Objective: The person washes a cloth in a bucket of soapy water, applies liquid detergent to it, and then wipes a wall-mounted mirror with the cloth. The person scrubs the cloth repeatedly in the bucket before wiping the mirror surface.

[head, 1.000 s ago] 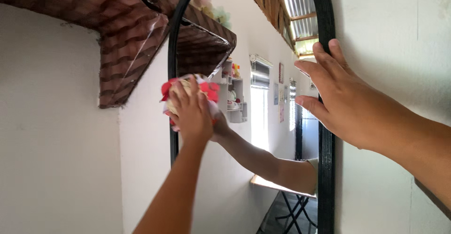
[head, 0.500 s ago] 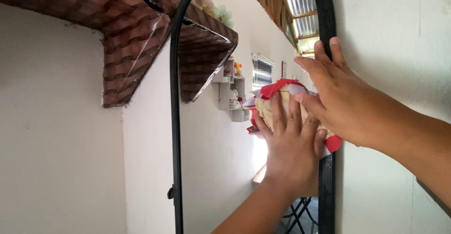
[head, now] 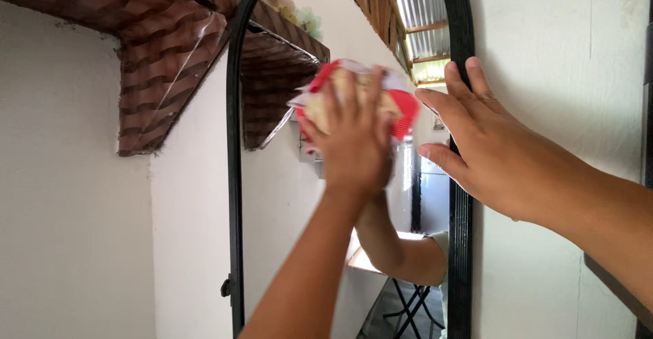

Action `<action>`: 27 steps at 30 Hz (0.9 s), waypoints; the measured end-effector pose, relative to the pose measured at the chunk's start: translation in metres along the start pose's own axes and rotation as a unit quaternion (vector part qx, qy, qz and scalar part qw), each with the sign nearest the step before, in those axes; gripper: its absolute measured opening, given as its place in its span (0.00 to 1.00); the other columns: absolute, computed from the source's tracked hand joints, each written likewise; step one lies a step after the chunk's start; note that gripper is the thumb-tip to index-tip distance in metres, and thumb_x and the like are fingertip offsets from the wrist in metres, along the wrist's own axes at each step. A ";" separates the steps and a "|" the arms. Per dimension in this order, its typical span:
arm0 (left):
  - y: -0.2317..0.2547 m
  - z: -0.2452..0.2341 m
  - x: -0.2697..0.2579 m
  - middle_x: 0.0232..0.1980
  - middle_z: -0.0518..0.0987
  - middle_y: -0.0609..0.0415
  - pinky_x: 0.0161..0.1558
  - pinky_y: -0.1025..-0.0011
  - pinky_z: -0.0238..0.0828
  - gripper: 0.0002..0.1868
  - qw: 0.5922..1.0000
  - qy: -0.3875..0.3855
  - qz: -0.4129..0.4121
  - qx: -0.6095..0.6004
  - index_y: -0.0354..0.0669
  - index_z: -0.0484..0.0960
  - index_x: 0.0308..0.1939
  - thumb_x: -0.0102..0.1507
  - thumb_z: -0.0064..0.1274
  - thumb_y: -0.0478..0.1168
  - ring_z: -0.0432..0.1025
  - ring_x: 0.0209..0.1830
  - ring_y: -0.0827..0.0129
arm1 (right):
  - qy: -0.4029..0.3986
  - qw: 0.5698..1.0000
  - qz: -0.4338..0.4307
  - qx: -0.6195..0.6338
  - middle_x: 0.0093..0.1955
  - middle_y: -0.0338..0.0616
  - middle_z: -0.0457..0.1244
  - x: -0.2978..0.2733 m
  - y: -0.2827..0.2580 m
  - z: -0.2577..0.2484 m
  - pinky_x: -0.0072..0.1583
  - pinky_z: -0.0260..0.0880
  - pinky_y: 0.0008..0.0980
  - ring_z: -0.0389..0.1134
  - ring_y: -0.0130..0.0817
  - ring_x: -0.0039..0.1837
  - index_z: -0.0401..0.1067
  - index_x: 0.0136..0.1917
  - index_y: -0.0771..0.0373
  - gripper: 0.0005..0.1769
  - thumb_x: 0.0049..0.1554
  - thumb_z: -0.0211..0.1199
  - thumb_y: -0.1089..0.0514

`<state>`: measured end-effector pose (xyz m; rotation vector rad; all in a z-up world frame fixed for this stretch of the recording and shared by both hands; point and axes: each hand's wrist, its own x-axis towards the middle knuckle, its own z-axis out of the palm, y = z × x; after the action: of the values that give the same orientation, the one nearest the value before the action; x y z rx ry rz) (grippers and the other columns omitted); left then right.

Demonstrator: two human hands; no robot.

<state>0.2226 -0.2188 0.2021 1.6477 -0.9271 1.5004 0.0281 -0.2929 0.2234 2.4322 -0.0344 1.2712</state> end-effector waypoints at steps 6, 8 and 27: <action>-0.068 0.004 0.004 0.84 0.42 0.47 0.67 0.23 0.28 0.31 0.997 -0.021 -0.073 0.029 0.63 0.45 0.82 0.74 0.28 0.55 0.34 0.82 0.46 | -0.005 1.000 0.002 -0.024 0.85 0.60 0.31 -0.001 0.006 0.006 0.69 0.53 0.56 0.22 0.53 0.85 0.48 0.79 0.59 0.38 0.63 0.50 0.40; -0.093 0.001 -0.003 0.84 0.41 0.50 0.69 0.26 0.27 0.31 0.991 -0.060 -0.120 0.012 0.66 0.45 0.81 0.74 0.25 0.56 0.32 0.82 0.49 | -0.010 0.999 0.002 -0.032 0.86 0.61 0.30 0.000 0.006 0.007 0.70 0.52 0.58 0.21 0.55 0.85 0.47 0.79 0.59 0.39 0.62 0.50 0.40; 0.001 -0.012 -0.067 0.78 0.53 0.35 0.63 0.19 0.37 0.36 0.998 -0.065 0.024 0.003 0.59 0.55 0.79 0.66 0.45 0.49 0.37 0.81 0.34 | -0.012 1.000 0.014 0.022 0.84 0.63 0.31 0.005 0.010 0.007 0.72 0.50 0.57 0.20 0.56 0.85 0.43 0.81 0.60 0.40 0.63 0.52 0.44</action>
<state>0.2117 -0.2061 0.1360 1.7543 -1.0389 1.4420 0.0343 -0.3034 0.2265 2.4931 -0.0485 1.2676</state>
